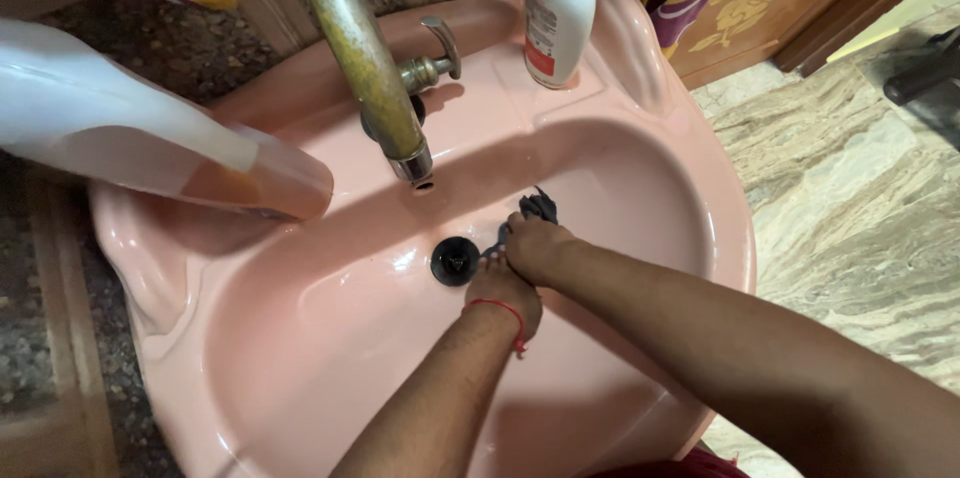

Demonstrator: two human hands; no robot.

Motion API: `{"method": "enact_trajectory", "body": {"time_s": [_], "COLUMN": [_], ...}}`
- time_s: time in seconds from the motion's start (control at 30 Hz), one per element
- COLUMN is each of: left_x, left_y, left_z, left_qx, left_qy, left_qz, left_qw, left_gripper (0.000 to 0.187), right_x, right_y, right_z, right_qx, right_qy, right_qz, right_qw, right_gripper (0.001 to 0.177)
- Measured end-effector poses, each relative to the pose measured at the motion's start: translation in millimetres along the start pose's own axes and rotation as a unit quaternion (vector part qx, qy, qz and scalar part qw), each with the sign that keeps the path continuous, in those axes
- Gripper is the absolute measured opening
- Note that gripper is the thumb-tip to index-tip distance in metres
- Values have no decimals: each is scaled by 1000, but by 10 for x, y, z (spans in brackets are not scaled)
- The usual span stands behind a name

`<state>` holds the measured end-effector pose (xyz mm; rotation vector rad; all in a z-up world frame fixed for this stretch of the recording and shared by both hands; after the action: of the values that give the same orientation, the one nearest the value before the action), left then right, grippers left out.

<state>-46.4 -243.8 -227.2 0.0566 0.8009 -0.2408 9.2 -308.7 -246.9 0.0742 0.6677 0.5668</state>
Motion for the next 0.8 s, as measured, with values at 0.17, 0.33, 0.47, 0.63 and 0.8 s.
{"method": "enact_trajectory", "body": {"time_s": [0.17, 0.33, 0.47, 0.63, 0.8], "left_x": [183, 204, 65, 167, 312], "left_y": [-98, 54, 262, 345, 187], "left_z": [24, 305, 494, 352, 204], "left_qx": [-51, 39, 91, 48, 0], "left_qy": [-33, -62, 10, 5, -49], "left_qz": [-47, -25, 19, 46, 3], "left_qw": [997, 997, 996, 998, 999], "left_gripper": [63, 80, 108, 99, 79], "right_x": [-168, 65, 321, 380, 111], "right_y": [-144, -214, -301, -141, -231], "right_z": [175, 234, 157, 132, 274], "right_qx": [-25, -35, 216, 110, 153], "right_qy": [13, -41, -112, -69, -135], "right_qz": [-12, -11, -122, -62, -70], "right_qw": [1000, 998, 962, 990, 976], "right_gripper": [35, 33, 47, 47, 39]}}
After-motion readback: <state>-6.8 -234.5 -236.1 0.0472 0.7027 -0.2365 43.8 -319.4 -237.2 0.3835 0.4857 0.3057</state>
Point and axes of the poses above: each hand's wrist, its own x-axis towards the middle knuckle, its own z-axis out of the back of the hand, y = z × x, the point moved 5 cm from there along x, towards the middle knuckle, and after that the axes turned 13 degrees about z, right-handed, at the moved point
